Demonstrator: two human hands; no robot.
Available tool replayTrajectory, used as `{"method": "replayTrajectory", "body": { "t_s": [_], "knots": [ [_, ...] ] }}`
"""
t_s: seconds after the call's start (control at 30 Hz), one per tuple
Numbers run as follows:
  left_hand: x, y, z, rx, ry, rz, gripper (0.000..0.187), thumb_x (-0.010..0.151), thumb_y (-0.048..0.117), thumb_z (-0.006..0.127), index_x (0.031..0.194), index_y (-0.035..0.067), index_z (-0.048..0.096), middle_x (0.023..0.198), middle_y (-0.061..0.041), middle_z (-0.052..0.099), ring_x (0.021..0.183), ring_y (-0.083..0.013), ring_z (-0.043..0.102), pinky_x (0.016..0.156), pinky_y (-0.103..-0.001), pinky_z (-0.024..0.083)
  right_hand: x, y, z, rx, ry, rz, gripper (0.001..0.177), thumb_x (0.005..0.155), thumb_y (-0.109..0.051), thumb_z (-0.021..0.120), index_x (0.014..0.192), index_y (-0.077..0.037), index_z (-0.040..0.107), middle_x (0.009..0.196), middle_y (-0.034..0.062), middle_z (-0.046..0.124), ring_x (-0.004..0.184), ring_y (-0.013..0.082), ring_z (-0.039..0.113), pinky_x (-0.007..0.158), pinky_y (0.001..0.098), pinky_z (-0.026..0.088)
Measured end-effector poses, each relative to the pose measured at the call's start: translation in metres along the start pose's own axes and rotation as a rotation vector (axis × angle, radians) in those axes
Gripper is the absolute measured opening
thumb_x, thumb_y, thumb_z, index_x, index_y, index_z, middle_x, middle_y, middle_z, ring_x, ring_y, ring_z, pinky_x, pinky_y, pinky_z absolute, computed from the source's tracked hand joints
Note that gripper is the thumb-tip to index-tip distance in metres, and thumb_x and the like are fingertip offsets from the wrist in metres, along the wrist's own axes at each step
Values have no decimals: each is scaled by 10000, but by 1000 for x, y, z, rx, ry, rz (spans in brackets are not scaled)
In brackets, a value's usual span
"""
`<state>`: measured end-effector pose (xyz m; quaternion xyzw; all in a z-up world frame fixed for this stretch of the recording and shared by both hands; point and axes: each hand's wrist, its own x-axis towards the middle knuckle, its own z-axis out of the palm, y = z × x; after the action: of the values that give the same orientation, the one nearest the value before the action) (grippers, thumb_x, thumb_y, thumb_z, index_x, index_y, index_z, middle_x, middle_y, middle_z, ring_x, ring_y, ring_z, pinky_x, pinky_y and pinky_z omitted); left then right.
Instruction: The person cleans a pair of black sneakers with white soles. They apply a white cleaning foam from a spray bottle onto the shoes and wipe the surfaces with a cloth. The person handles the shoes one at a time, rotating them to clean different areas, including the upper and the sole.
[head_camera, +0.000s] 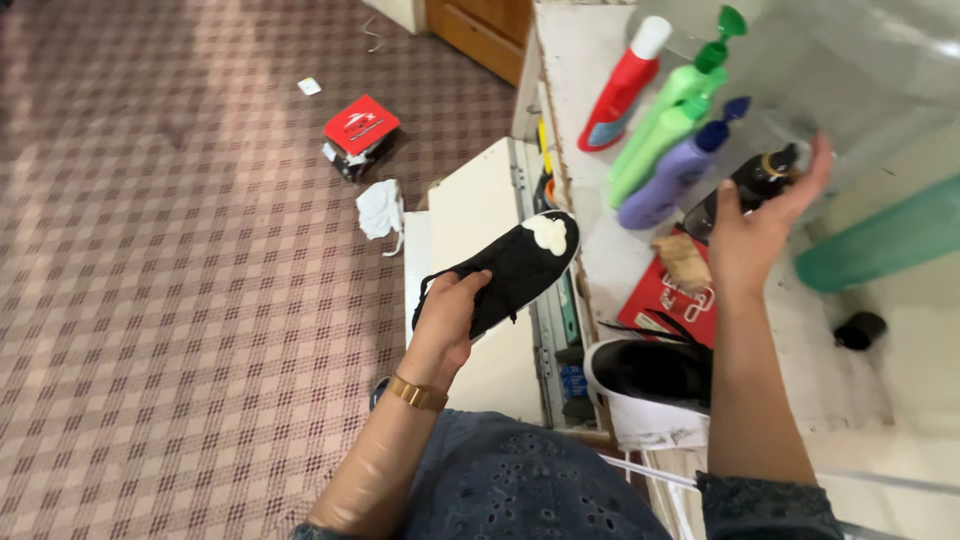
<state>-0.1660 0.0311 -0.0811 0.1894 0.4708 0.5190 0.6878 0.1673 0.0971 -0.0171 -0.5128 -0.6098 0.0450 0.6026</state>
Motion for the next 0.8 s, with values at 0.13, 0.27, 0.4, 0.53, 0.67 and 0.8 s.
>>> {"method": "replayTrajectory", "body": {
  "t_s": [0.13,0.27,0.4,0.53,0.67,0.8],
  "knots": [
    [6,-3,29,41,-67,-14,163,914,134,665,951,-24,660,814,-52,667,687,-133,595,622,-286,499,-17,28,-13,-228,66,76,759,948,111,735,1570,-24,321,1567,177,438,1477,339,484,1264,401,390],
    [6,-3,53,50,-115,-20,178,925,129,676,966,-42,647,836,-60,663,715,-137,605,658,-290,518,-36,58,-25,-398,152,180,714,900,76,769,1498,-48,400,1411,197,522,1331,374,550,1161,436,428],
    [-1,-1,70,48,-151,-52,186,911,120,667,982,-51,657,859,-69,699,737,-148,640,691,-294,538,-43,72,-33,-447,143,308,720,882,27,771,1476,-50,371,1373,232,510,1282,422,542,1091,478,430],
    [-5,-3,78,14,-158,-56,190,893,108,662,998,-49,670,884,-71,714,761,-150,656,709,-292,543,-36,58,-37,-511,144,315,769,843,0,803,1462,-41,347,1390,251,485,1278,461,506,1076,499,412],
    [-2,-6,75,33,-123,-33,181,901,120,673,991,-37,665,883,-57,698,770,-138,632,709,-283,522,-30,18,-34,-609,245,68,786,805,16,826,1445,4,369,1414,315,411,1278,497,441,1069,498,397],
    [7,-12,62,31,-113,-27,183,905,126,676,975,-43,665,876,-63,691,761,-144,628,701,-286,514,-38,2,-25,-565,117,23,408,969,-4,765,1285,-55,512,1320,218,483,1272,402,540,1124,476,459]
  ]
}}
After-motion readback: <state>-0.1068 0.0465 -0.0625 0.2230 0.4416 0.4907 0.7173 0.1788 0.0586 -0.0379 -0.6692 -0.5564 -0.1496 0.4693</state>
